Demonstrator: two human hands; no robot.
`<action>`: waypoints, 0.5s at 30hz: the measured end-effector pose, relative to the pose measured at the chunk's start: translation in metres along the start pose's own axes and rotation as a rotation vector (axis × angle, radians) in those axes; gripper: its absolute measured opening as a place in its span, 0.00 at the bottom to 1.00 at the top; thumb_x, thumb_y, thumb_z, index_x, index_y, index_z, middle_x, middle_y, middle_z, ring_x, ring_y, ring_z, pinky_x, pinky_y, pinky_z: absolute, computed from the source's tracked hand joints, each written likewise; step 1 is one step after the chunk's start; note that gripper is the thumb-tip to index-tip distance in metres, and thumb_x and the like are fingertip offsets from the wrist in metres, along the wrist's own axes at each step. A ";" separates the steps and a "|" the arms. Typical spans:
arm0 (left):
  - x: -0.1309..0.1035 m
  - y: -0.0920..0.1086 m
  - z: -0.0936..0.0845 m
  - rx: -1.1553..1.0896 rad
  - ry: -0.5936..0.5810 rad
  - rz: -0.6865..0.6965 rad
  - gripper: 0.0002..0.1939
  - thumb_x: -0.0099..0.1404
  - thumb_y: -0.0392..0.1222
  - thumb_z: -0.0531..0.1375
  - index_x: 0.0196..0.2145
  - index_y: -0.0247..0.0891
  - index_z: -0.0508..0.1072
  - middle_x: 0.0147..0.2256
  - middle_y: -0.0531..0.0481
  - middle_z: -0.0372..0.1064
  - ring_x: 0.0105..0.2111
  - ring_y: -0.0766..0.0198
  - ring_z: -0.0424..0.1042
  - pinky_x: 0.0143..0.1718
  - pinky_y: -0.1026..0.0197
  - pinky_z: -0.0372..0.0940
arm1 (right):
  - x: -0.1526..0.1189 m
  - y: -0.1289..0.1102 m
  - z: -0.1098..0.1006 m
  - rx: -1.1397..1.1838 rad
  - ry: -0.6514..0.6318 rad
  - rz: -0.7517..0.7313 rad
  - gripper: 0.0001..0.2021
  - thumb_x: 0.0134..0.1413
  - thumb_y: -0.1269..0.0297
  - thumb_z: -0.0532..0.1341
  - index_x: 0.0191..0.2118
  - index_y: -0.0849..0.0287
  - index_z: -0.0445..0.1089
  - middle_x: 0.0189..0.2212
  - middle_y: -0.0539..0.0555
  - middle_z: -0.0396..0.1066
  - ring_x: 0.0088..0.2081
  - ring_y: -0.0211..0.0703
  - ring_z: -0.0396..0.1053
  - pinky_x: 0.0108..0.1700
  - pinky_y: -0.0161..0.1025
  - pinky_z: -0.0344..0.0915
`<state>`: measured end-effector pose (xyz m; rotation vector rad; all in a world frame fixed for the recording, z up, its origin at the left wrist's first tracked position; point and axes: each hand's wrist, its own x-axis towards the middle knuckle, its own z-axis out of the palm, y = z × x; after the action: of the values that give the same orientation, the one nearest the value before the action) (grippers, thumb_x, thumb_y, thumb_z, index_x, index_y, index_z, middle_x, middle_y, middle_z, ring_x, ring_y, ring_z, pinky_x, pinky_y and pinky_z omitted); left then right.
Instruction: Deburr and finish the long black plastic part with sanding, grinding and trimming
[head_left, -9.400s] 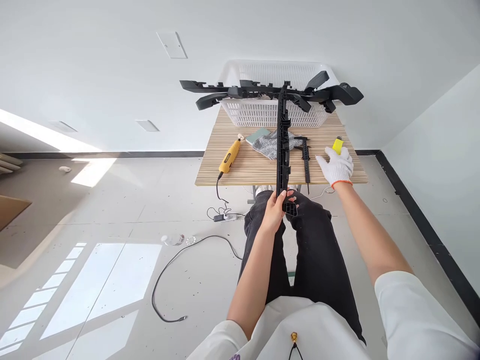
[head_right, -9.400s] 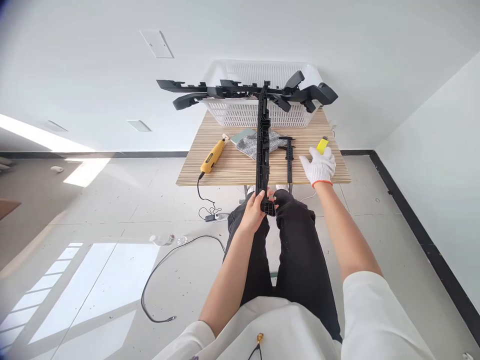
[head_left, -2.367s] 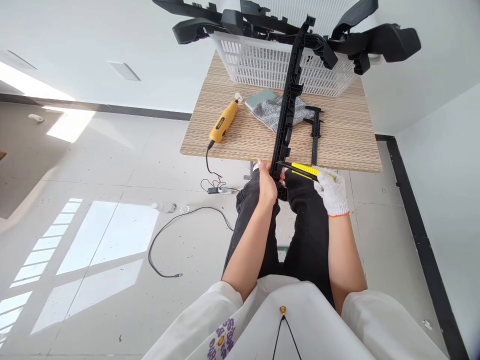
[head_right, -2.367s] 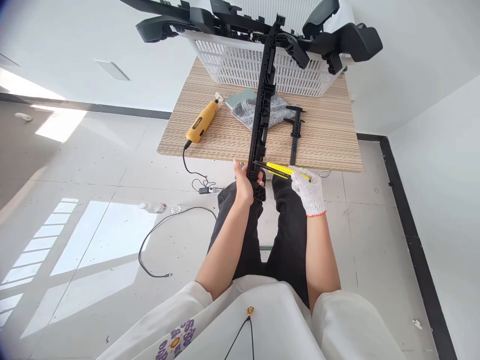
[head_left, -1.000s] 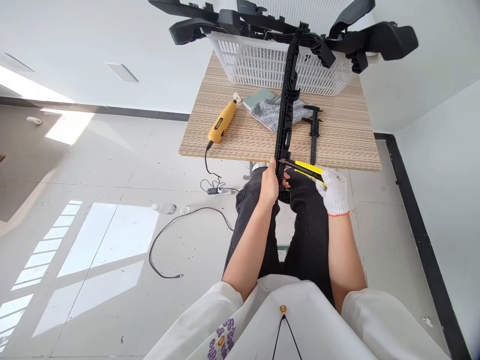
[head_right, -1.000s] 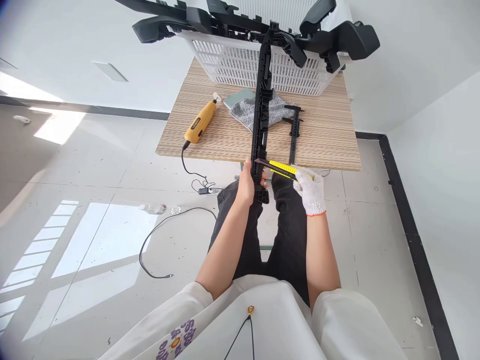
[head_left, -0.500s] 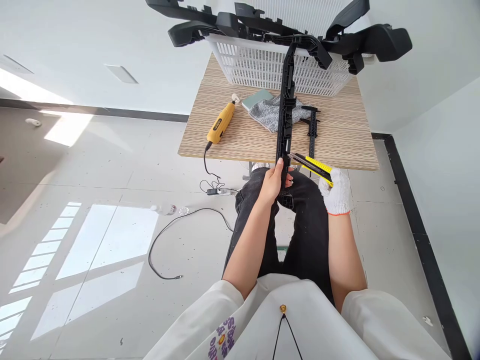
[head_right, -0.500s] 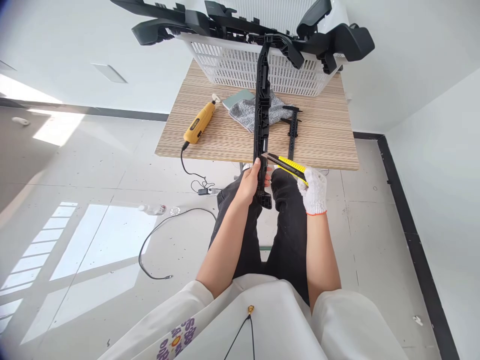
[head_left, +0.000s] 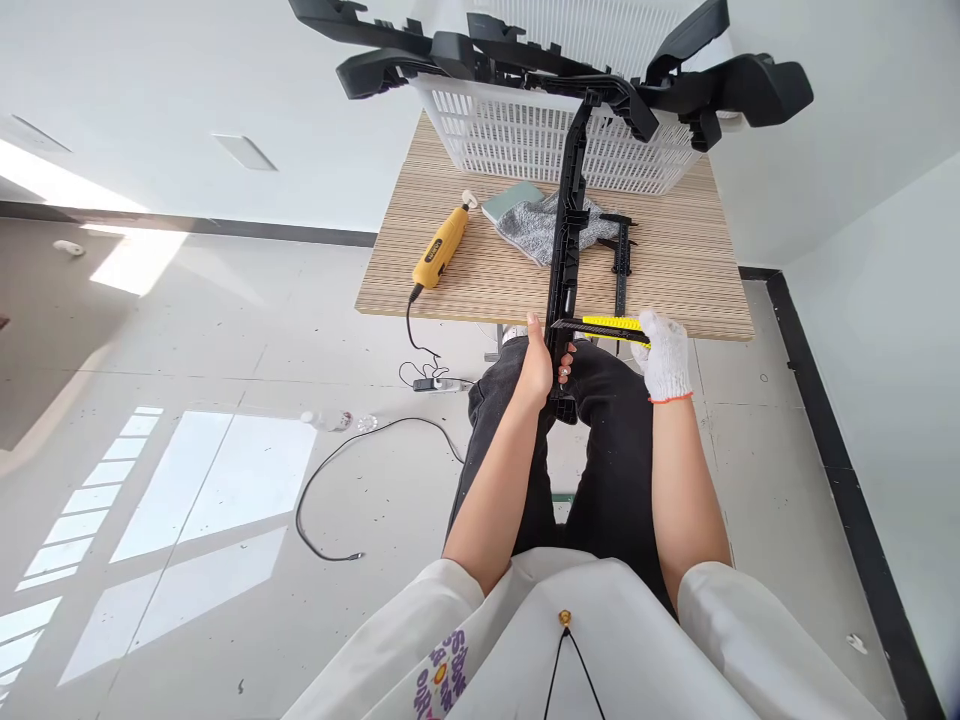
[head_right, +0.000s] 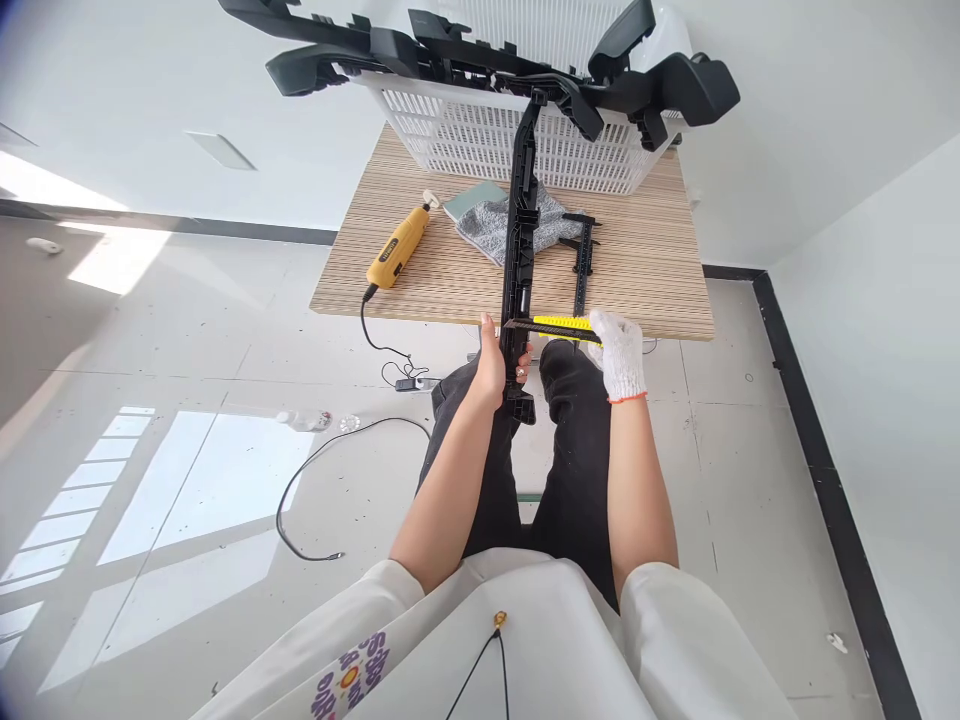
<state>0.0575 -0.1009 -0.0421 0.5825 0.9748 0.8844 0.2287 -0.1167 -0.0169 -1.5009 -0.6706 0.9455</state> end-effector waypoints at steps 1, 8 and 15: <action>-0.001 0.001 0.000 -0.008 0.002 -0.007 0.45 0.66 0.79 0.35 0.25 0.35 0.69 0.18 0.53 0.56 0.14 0.73 0.54 0.14 0.69 0.52 | 0.001 -0.001 0.001 0.010 0.015 -0.002 0.20 0.45 0.56 0.67 0.21 0.55 0.53 0.20 0.43 0.49 0.22 0.30 0.50 0.19 0.28 0.52; 0.001 -0.002 -0.003 -0.024 -0.008 -0.017 0.45 0.65 0.79 0.34 0.26 0.36 0.69 0.18 0.52 0.57 0.14 0.73 0.55 0.14 0.69 0.51 | 0.001 0.003 0.003 0.066 0.131 -0.009 0.14 0.43 0.59 0.68 0.22 0.56 0.61 0.22 0.44 0.53 0.23 0.30 0.52 0.20 0.28 0.54; 0.001 -0.003 -0.002 -0.015 0.017 -0.025 0.45 0.63 0.81 0.34 0.26 0.37 0.68 0.18 0.53 0.56 0.14 0.73 0.55 0.14 0.68 0.50 | 0.003 0.005 0.001 0.062 0.149 -0.020 0.16 0.43 0.59 0.69 0.21 0.56 0.60 0.20 0.44 0.52 0.22 0.30 0.51 0.19 0.27 0.53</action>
<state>0.0572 -0.1014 -0.0457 0.5500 0.9880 0.8752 0.2288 -0.1139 -0.0221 -1.4909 -0.5427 0.8235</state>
